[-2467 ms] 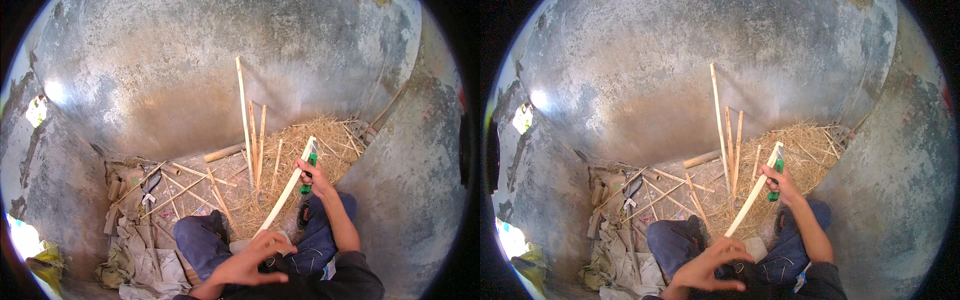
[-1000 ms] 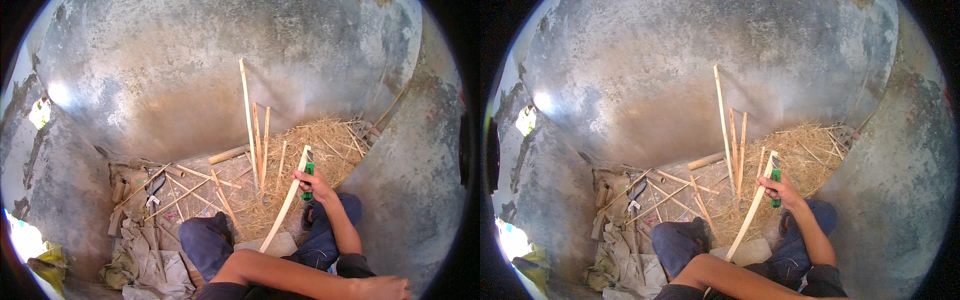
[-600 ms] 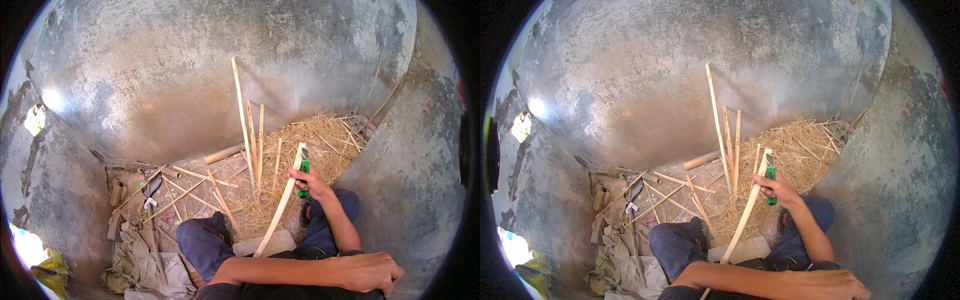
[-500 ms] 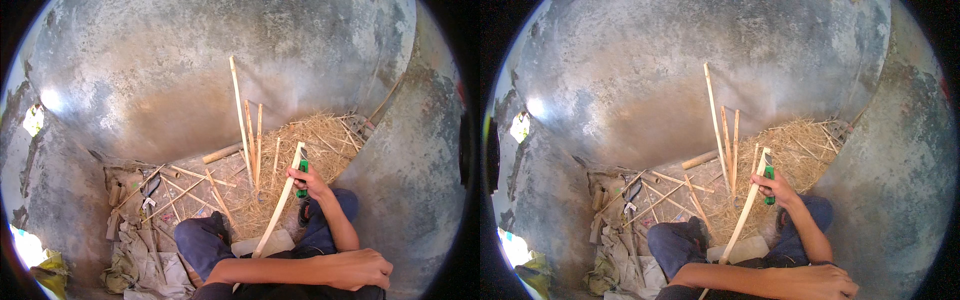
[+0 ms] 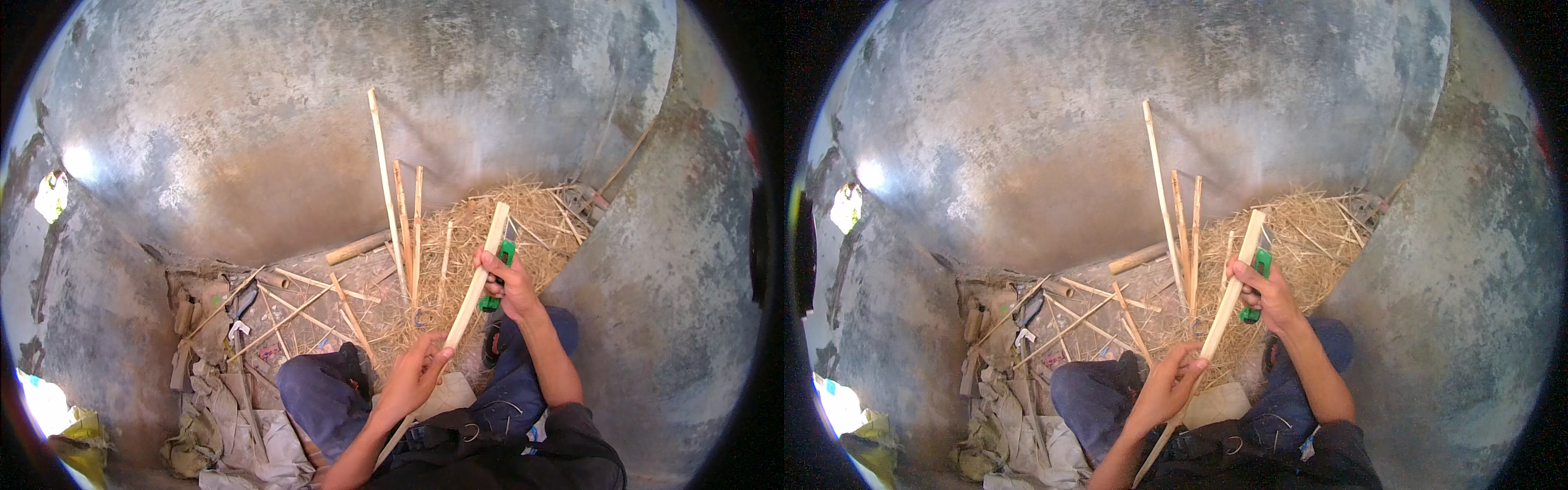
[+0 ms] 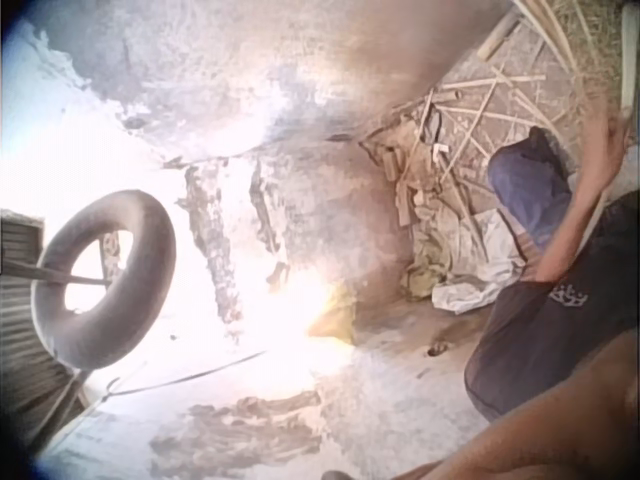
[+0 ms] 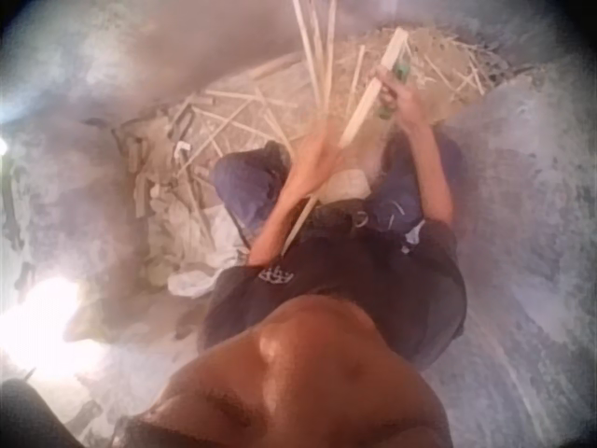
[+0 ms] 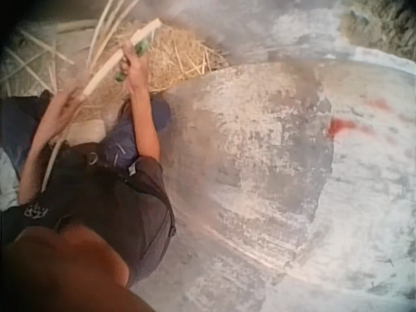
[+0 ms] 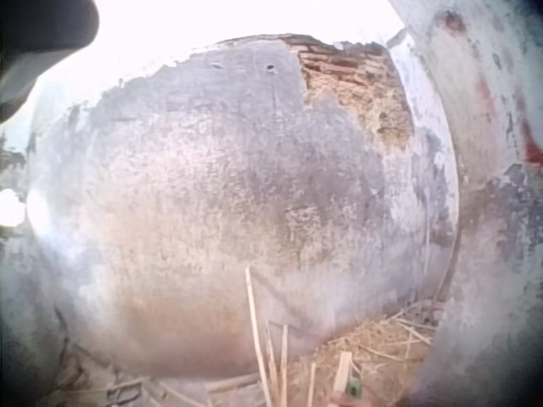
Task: The person uses a utility knife to peel the outer layer off several bamboo sticks while sitting on the floor.
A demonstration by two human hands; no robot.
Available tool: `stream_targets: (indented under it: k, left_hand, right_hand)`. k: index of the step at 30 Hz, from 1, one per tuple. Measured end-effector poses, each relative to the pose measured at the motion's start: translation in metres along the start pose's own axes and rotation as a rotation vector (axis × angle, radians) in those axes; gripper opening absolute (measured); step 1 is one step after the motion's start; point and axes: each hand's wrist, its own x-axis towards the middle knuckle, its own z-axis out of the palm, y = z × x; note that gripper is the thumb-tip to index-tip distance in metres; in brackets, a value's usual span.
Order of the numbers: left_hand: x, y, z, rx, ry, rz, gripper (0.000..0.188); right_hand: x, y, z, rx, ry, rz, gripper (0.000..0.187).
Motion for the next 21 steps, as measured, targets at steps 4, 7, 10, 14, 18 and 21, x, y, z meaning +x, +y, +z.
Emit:
stream_targets:
  k: [4, 7, 10, 14, 18, 21]
  left_hand:
    - [-0.007, -0.001, 0.007, -0.145, 0.094, 0.046, 0.027]
    - [-0.009, 0.015, -0.008, 0.034, 0.264, 0.083, 0.023]
    - [-0.01, 0.027, -0.018, 0.07, 0.306, 0.079, 0.022]
    - [-0.011, 0.029, -0.022, 0.194, 0.318, 0.213, 0.019]
    - [-0.012, 0.039, -0.021, 0.129, 0.311, 0.143, 0.02]
    - [-0.01, 0.033, -0.021, 0.127, 0.312, 0.148, 0.019]
  right_hand:
    - [-0.006, -0.019, 0.015, -0.182, 0.026, -0.094, 0.032]
    - [-0.016, -0.012, 0.02, -0.207, 0.112, -0.302, 0.034]
    - [-0.03, -0.003, 0.018, -0.676, 0.023, -0.502, 0.032]
    - [-0.045, -0.003, 0.041, -1.165, -0.14, -0.769, 0.036]
    - [-0.049, 0.006, 0.047, -1.188, -0.084, -0.779, 0.032]
    - [-0.051, 0.011, 0.047, -1.196, -0.073, -0.748, 0.032]
